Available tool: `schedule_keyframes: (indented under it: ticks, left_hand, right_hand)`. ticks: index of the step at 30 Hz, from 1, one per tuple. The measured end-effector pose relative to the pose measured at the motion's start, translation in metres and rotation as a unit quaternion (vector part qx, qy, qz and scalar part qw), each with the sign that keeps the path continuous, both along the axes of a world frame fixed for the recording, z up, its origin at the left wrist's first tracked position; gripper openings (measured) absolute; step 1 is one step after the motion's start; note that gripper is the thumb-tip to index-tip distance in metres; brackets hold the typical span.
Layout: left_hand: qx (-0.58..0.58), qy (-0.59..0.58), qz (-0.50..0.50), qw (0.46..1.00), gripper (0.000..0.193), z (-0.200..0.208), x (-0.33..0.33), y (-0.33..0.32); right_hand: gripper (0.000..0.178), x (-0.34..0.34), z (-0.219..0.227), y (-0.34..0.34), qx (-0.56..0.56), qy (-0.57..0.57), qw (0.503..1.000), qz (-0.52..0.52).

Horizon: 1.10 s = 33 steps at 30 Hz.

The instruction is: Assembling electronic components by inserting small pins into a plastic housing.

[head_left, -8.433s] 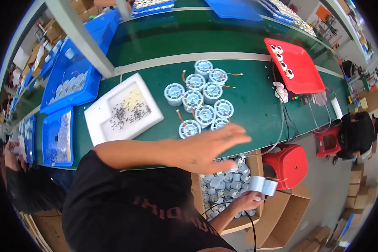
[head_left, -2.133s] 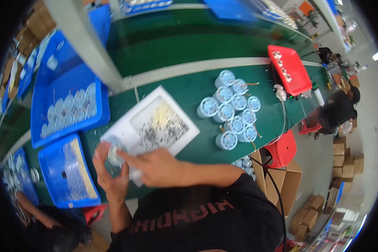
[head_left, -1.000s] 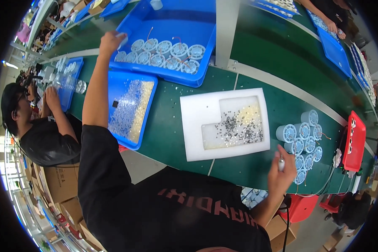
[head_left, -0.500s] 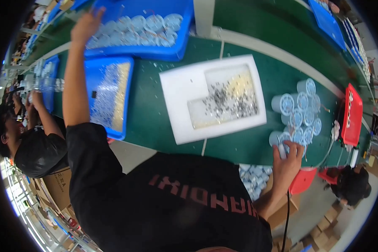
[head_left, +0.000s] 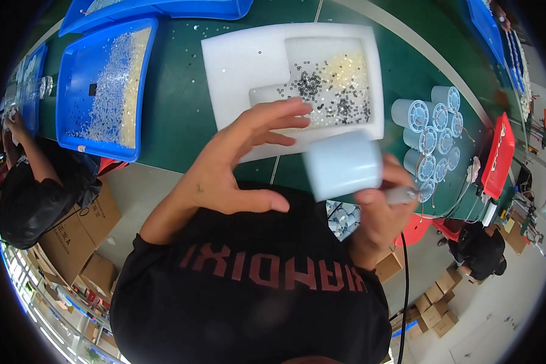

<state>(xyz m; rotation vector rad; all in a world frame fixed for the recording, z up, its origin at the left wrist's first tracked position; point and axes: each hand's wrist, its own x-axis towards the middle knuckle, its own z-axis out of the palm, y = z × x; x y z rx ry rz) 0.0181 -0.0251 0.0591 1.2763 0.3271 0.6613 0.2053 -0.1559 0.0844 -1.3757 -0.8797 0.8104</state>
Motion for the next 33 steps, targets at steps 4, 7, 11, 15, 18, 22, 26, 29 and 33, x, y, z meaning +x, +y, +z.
schedule_keyframes:
  ticks: [4, 7, 11, 15, 18, 22, 26, 29, 33]
  left_hand:
    - [-0.150, -0.076, -0.030, 0.985, 0.087, -0.026, -0.014, 0.003]
    - [-0.207, -0.011, 0.086, 0.974, 0.067, -0.028, -0.024, 0.012]
    - [-0.266, -0.055, 0.112, 0.956, 0.062, -0.028, -0.043, 0.022]
    - [-0.453, -0.247, 0.097, 0.851, 0.064, -0.030, -0.051, 0.028]
    - [-0.417, -0.247, 0.055, 0.873, 0.064, -0.044, -0.059, 0.031]
    - [-0.343, -0.210, 0.020, 0.915, 0.060, -0.047, -0.049, 0.031]
    - [-0.313, -0.079, 0.105, 0.941, 0.055, -0.053, -0.045, 0.025]
    - [-0.331, -0.143, 0.110, 0.926, 0.059, -0.053, -0.044, 0.023]
    - [-0.360, -0.180, 0.127, 0.906, 0.061, -0.052, -0.041, 0.024]
  right_hand:
    - [0.030, -0.015, -0.003, 0.033, -0.105, 0.147, 0.969, 0.170]
    - [0.037, -0.026, -0.012, 0.039, -0.087, 0.145, 0.981, 0.095]
    - [0.066, -0.006, -0.035, 0.045, -0.171, 0.104, 0.972, 0.119]
    - [0.105, -0.007, -0.050, 0.051, 0.040, 0.357, 0.910, 0.210]
    - [0.076, -0.003, -0.057, 0.048, 0.030, 0.280, 0.929, 0.239]
    - [0.025, -0.017, -0.055, 0.054, -0.058, -0.086, 0.993, 0.053]
    - [0.023, -0.032, -0.059, 0.059, -0.049, -0.166, 0.984, 0.048]
    - [0.018, -0.040, -0.060, 0.062, -0.043, -0.218, 0.975, 0.021]
    - [0.017, -0.042, -0.060, 0.064, -0.069, -0.218, 0.973, 0.001]
